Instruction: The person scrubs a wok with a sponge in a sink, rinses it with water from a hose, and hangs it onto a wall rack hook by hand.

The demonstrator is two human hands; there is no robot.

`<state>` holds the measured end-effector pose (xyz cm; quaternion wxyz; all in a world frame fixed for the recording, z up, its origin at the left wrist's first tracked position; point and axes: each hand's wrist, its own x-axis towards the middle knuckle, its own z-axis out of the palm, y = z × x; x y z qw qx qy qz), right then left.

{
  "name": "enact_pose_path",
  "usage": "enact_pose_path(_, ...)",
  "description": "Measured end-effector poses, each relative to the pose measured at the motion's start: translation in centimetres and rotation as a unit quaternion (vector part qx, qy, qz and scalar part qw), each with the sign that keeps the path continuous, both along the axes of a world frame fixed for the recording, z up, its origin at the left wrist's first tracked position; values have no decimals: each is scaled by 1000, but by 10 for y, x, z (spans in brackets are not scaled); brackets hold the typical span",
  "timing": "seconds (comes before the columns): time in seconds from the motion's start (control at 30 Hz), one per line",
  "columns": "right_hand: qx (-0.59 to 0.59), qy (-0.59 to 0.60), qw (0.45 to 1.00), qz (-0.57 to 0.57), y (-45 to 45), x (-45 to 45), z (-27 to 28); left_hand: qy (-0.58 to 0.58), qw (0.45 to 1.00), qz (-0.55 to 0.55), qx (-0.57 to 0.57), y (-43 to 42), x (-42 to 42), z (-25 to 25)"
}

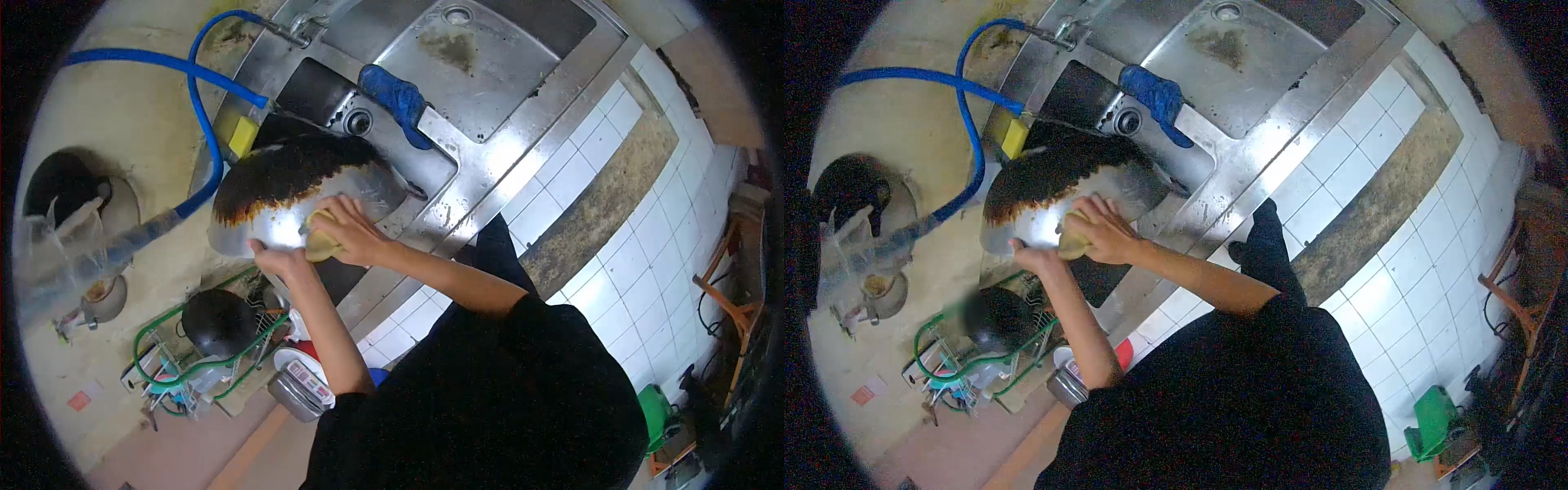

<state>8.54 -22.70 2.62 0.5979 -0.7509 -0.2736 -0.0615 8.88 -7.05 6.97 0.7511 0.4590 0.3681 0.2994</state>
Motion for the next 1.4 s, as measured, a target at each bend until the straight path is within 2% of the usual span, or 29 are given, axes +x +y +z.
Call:
enact_pose_path(0.03,-42,18,998,-38,-4,-1,-12,-26,999,4,-20,-3,1,1)
enact_pose_path(0.1,-82,-40,988,-122,-12,14,-83,-36,999,12,-28,-1,-5,-1)
enact_pose_path(0.13,-83,-37,988,-124,-9,22,-113,-33,999,9,-30,2,-9,-6)
enact_pose_path(0.17,-127,119,968,-180,-6,32,-139,-28,1000,7,-5,5,-11,-11)
enact_pose_path(0.2,-164,274,919,-231,-3,36,-152,-21,1000,4,21,10,-14,-16)
enact_pose_path(0.23,-144,224,906,-330,12,30,-127,-37,999,-2,14,15,-13,-20)
enact_pose_path(0.3,-104,228,957,-149,11,13,-67,-18,1000,11,5,3,-8,-9)
enact_pose_path(0.33,-106,234,955,-151,8,-2,-46,6,1000,25,-2,-2,-7,-3)
enact_pose_path(0.4,-67,154,984,-61,4,-24,-22,16,999,20,-21,-2,-10,3)
enact_pose_path(0.43,-123,178,967,-137,8,-18,-41,23,999,27,-28,-3,-11,5)
enact_pose_path(0.5,-101,342,881,-310,14,12,-107,27,998,35,-35,-5,-12,5)
enact_pose_path(0.53,-101,343,880,-312,17,15,-121,25,999,38,-11,-6,-13,4)
enact_pose_path(0.6,-40,490,790,-366,16,30,-137,16,999,28,11,-9,-2,3)
enact_pose_path(0.63,-56,540,769,-337,14,23,-88,14,999,36,8,-9,-2,2)
enact_pose_path(0.7,-64,316,893,-314,30,-24,-55,40,998,41,17,-11,-5,3)
enact_pose_path(0.8,-34,267,904,-332,27,-19,-64,25,998,50,-17,-15,-3,8)
enact_pose_path(0.83,-34,375,854,-359,27,5,-88,24,998,51,-15,-14,-2,6)
enact_pose_path(0.87,-35,378,854,-357,23,14,-113,26,999,39,8,-11,-6,0)
enact_pose_path(0.93,-72,495,798,-336,6,33,-131,21,999,21,28,-9,-7,-6)
enact_pose_path(0.97,-92,456,790,-400,15,20,-131,-11,1000,8,9,-8,-7,-9)
enact_pose_path(1.0,-93,458,789,-399,21,2,-106,-38,999,-3,-10,-8,-10,-10)
enact_pose_path(1.07,-93,366,874,-306,27,-30,-56,-13,1000,-1,-20,-1,-10,-11)
enact_pose_path(1.2,-69,316,908,-268,11,-32,-51,5,999,24,-31,-6,-6,0)
enact_pose_path(1.27,38,448,816,-365,10,-15,-82,0,999,22,-35,-14,-3,6)
enact_pose_path(1.3,-3,375,804,-461,37,-22,-94,-7,999,20,-37,-17,2,7)
enact_pose_path(1.33,-4,374,804,-462,41,-29,-75,-7,999,19,-39,-18,6,8)
enact_pose_path(1.4,225,404,840,-283,40,-43,-23,-13,999,5,-52,-16,11,7)
